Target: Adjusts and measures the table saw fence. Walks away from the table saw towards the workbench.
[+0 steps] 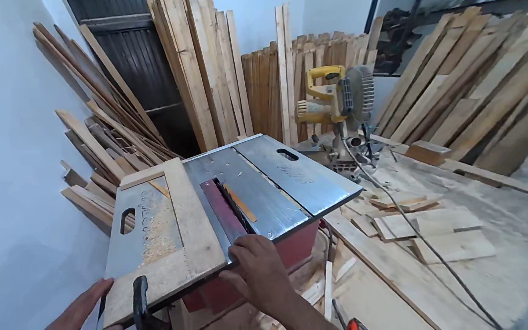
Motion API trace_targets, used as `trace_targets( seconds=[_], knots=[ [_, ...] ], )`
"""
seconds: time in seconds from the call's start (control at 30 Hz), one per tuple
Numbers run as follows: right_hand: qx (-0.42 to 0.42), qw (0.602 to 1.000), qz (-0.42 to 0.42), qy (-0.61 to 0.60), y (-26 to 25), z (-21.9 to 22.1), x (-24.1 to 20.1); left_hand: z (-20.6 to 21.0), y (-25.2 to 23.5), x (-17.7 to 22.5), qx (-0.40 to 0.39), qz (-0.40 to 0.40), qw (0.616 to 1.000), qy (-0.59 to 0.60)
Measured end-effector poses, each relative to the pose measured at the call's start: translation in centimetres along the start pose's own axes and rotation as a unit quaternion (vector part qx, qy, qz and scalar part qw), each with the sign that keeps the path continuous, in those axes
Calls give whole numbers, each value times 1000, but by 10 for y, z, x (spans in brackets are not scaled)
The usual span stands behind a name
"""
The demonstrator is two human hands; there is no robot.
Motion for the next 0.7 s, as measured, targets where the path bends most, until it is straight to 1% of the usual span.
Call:
trace_targets(
  seconds=[0.07, 0.17, 0.27, 0.37, 0.5, 0.7],
  knots=[
    [0, 1000, -9, -25, -7, 3, 7, 3, 2, 8, -1, -3, 1000, -10],
    [5, 999, -18, -46, -11, 8, 14, 6, 2, 12, -6, -37, 999, -20],
    [21, 998, -27, -58, -10, 9, 18, 9, 2, 14, 5, -76, 997, -32],
    [25, 997, -38, -66, -9, 6, 21, 12, 1, 15, 18, -93, 995, -39],
    [23, 996, -40, -82, -9, 3, 24, 16, 2, 8, 31, -121, 992, -4],
    [24, 993, -26, -115, -9, -2, 25, 12, 1, 9, 54, -118, 991, 41]
  ],
)
Point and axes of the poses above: each hand's wrist, its own y-axis away from the middle knuckle, its own z-axis out of the palm, x = y × z, the point moved 9 cm from there along -y, towards the middle knuckle, and after that the axes turned 7 degrees about -z, right-handed, at the moved point
